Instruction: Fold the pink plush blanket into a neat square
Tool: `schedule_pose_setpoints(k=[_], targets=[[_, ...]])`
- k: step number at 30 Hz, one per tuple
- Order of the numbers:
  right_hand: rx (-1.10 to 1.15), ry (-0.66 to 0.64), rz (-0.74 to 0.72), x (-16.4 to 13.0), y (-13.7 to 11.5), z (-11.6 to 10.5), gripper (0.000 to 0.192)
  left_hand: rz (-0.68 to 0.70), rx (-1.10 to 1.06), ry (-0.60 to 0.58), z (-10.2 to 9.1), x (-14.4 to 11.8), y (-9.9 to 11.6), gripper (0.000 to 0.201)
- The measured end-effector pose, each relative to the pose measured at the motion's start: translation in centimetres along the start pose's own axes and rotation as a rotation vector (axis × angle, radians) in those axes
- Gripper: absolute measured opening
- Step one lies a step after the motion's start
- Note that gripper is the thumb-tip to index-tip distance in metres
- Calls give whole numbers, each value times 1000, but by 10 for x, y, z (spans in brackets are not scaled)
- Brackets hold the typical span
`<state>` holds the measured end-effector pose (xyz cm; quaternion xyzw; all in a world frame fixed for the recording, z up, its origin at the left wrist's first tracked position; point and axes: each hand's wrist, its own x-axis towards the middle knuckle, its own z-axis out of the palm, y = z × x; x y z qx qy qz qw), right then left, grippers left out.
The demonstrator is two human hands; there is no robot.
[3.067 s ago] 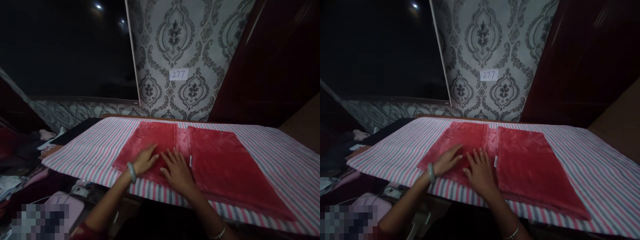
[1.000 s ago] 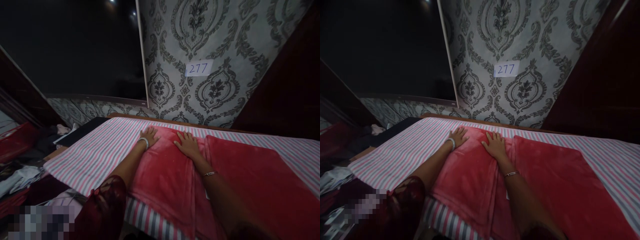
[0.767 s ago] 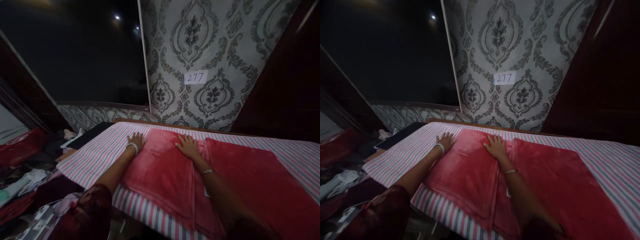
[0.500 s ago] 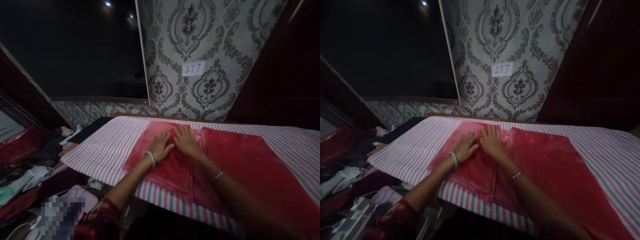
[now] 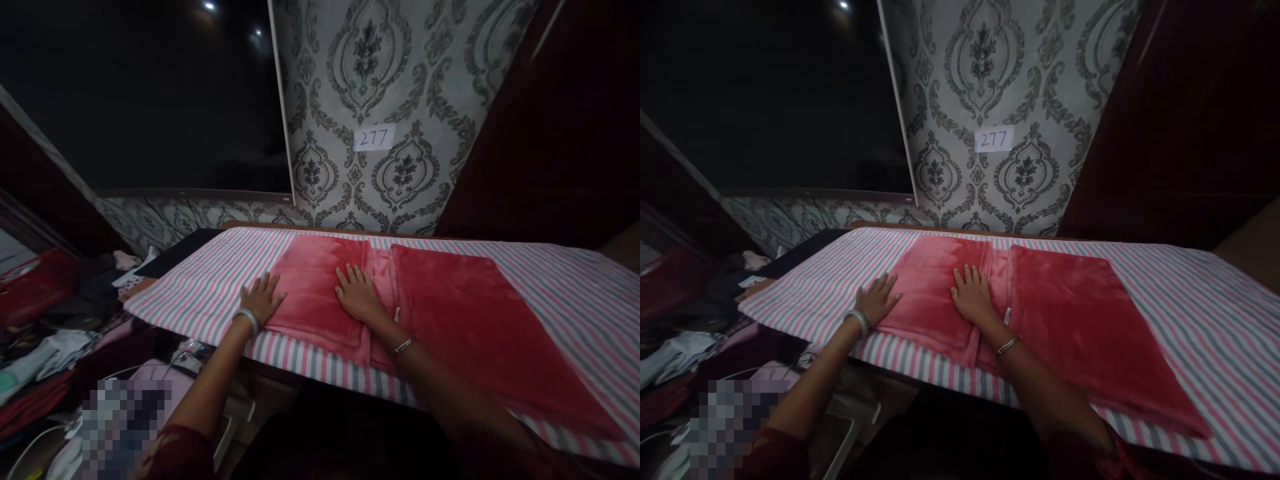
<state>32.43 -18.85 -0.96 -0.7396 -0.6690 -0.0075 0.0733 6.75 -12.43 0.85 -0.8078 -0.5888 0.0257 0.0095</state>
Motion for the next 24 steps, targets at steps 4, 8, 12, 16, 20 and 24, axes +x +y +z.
schedule_pose_setpoints(k=[4, 8, 12, 16, 20, 24], targets=[[69, -87, 66, -6, -10, -17, 58, -56, 17, 97, -12, -18, 3, 65], [144, -51, 59, -40, -32, -22, 67, 242, 28, 204, -11, -39, 49, 62], [209, -4, -13, -78, -49, -6, 68, 316, 23, 160, 9, -53, 73, 56], [236, 40, -5, -96, -51, 4, 66, 243, 55, 247, 22, -57, 63, 56], [279, 8, -51, -109, -44, -2, 67, 201, 72, 246, 16, -57, 46, 57], [420, -3, -187, -120, -12, -27, 55, 266, -82, 224, -4, -53, 51, 53]])
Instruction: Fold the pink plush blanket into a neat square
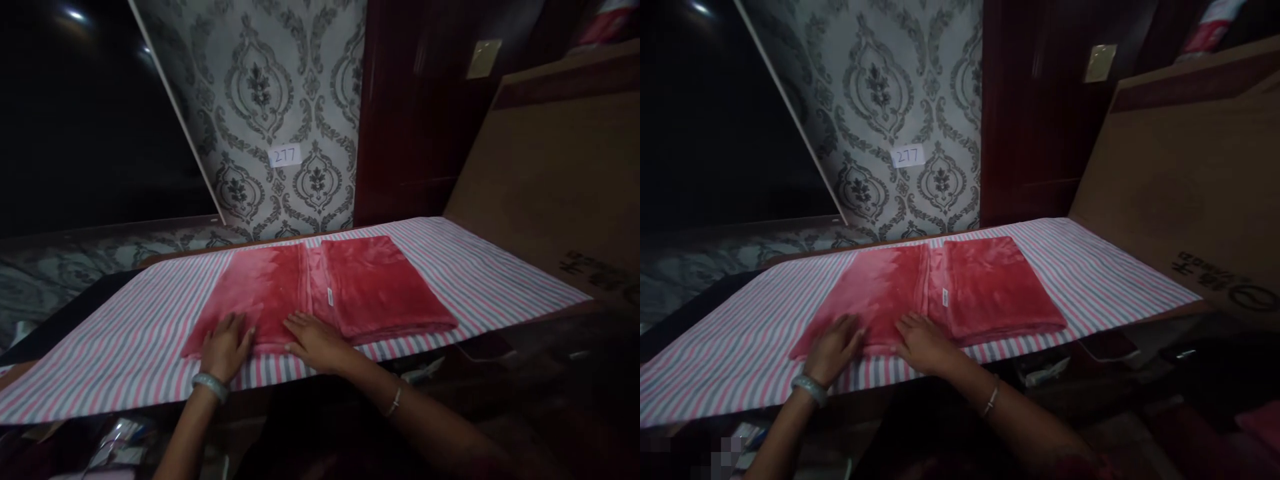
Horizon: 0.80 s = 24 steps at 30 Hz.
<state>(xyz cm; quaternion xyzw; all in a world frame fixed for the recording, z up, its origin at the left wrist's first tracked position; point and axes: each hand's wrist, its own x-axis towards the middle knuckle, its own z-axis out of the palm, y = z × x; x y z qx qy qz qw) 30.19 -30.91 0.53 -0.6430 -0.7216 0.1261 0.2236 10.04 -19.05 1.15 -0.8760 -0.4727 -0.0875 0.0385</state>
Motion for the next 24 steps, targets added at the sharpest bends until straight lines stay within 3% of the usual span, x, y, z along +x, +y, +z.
schedule_pose_setpoints(k=[3, 7, 10, 12, 14, 18, 21, 24], targets=[[-28, 166, 67, -4, 36, -52, 49, 218, -184, 43, -16, 25, 41, 52], [-288, 228, 406, 4, 103, -119, 54, 477, -276, -88, -30, 83, 139, 57], [-352, 212, 527, 10, 143, -135, 54, 523, -218, -189, -26, 126, 209, 65], [-386, 187, 558, 13, 158, -128, 53, 532, -163, -192, -14, 145, 237, 68], [-410, 146, 550, 14, 167, -114, 52, 555, -102, -184, 5, 155, 246, 70], [-416, 66, 521, 8, 182, -93, 51, 546, -48, -165, 41, 162, 233, 75], [-409, 59, 597, -7, 202, -97, 53, 534, -62, -147, 52, 164, 225, 78], [-390, 77, 773, -30, 228, -113, 56, 530, -71, -166, 53, 165, 226, 80]])
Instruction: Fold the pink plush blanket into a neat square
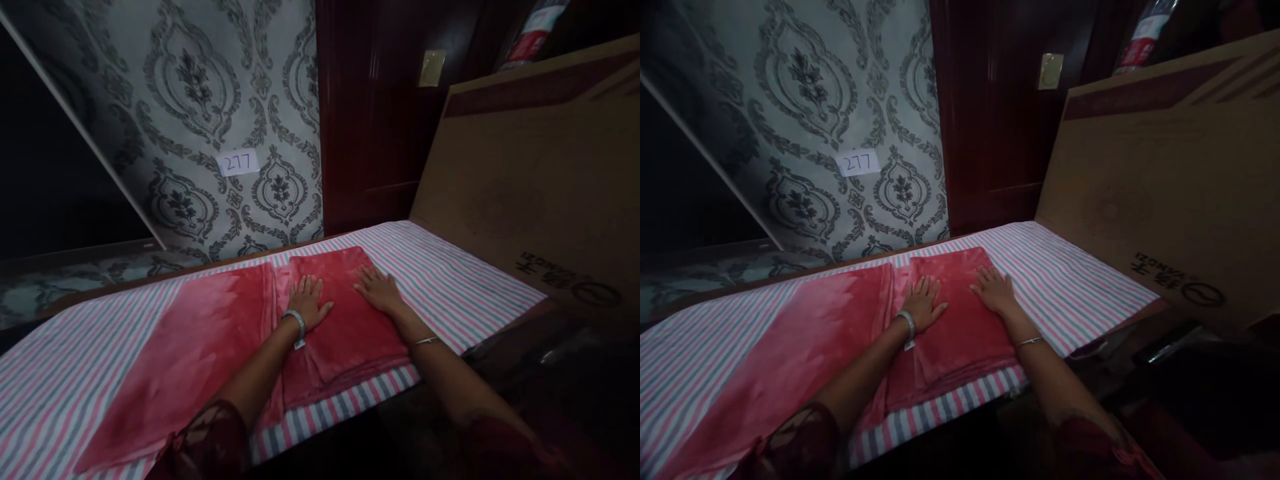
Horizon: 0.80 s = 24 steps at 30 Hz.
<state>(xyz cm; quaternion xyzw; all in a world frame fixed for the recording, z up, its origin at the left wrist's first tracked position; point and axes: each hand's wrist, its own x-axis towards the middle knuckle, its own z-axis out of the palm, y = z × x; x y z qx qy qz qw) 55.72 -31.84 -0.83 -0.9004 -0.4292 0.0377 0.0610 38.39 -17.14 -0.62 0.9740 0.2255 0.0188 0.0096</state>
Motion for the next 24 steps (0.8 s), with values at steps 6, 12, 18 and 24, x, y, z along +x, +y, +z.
schedule_pose_setpoints(k=[6, 12, 18, 24], targets=[[19, -23, 259, 9, 46, -23, 57, -25, -18, -53, -11, 1, 5, 80], [14, 45, -6, 54, -14, -55, 54, -57, -72, 15, -46, 43, 11, 61], [27, 37, -347, 78, -80, -24, 52, -128, 39, -10, -19, 81, -17, 65], [62, 19, -198, 94, -29, 0, 57, -134, 36, -7, 3, 84, -31, 70]])
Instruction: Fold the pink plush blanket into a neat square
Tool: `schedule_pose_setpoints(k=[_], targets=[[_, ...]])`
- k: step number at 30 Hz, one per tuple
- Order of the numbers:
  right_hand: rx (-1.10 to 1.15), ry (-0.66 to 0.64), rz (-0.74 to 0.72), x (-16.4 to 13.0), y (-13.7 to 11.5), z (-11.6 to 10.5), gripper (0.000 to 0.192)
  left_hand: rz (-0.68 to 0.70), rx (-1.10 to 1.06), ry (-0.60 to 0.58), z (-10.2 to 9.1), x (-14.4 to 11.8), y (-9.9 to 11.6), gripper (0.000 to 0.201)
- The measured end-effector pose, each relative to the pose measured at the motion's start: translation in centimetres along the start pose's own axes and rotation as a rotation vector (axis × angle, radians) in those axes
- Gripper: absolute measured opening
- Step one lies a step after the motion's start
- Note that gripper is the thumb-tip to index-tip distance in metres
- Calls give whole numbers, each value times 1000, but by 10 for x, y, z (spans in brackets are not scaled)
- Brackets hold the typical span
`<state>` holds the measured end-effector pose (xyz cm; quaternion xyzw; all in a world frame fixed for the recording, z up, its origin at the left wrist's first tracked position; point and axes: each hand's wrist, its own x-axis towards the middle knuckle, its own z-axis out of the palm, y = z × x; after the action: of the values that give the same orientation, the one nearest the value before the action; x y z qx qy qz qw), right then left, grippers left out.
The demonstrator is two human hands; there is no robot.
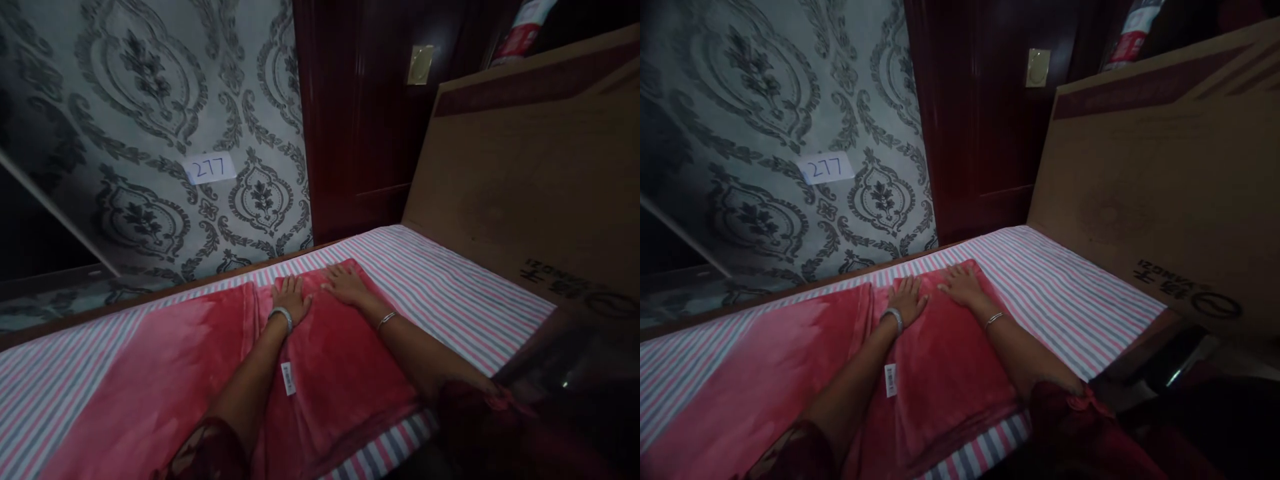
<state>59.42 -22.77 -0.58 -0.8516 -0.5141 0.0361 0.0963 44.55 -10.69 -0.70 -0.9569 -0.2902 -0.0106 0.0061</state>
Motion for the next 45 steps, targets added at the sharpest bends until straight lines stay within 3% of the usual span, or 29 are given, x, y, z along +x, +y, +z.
schedule_pose_setpoints(k=[5, 11, 14, 17, 21, 24, 27, 33, 37, 39, 41, 45], targets=[[53, -23, 272, -10, 55, -11, 59, -9, -25, -20, -4, 1, 3, 70], [89, -45, 316, -56, 69, -26, 58, 9, -122, -84, -15, 5, -3, 73], [73, -3, 301, -92, 52, -32, 57, -6, -140, -130, -32, -4, 4, 77], [44, 58, 200, -129, 13, -27, 54, 89, -83, -61, -43, -41, 24, 77], [11, 110, -7, -165, -42, -5, 58, 424, -75, -42, -22, -120, 53, 81], [-12, 30, -38, -179, -52, 7, 58, 464, -69, 11, 4, -160, 57, 78], [-57, -14, 50, -189, -28, 7, 58, 454, -56, 63, 14, -168, 54, 74], [-10, 10, 399, -220, 40, 3, 57, 443, -48, 43, 6, -161, 54, 73], [-12, 139, 486, -237, 46, 4, 51, 428, -76, 28, 1, -168, 56, 69], [-12, 249, 433, -235, 34, -1, 51, 427, -103, -7, -5, -173, 57, 66], [-11, 307, 282, -223, 13, -9, 52, 404, -133, -29, -15, -174, 59, 64], [2, 193, -14, -175, -37, -23, 56, 237, -140, 55, -35, -157, 59, 69]])
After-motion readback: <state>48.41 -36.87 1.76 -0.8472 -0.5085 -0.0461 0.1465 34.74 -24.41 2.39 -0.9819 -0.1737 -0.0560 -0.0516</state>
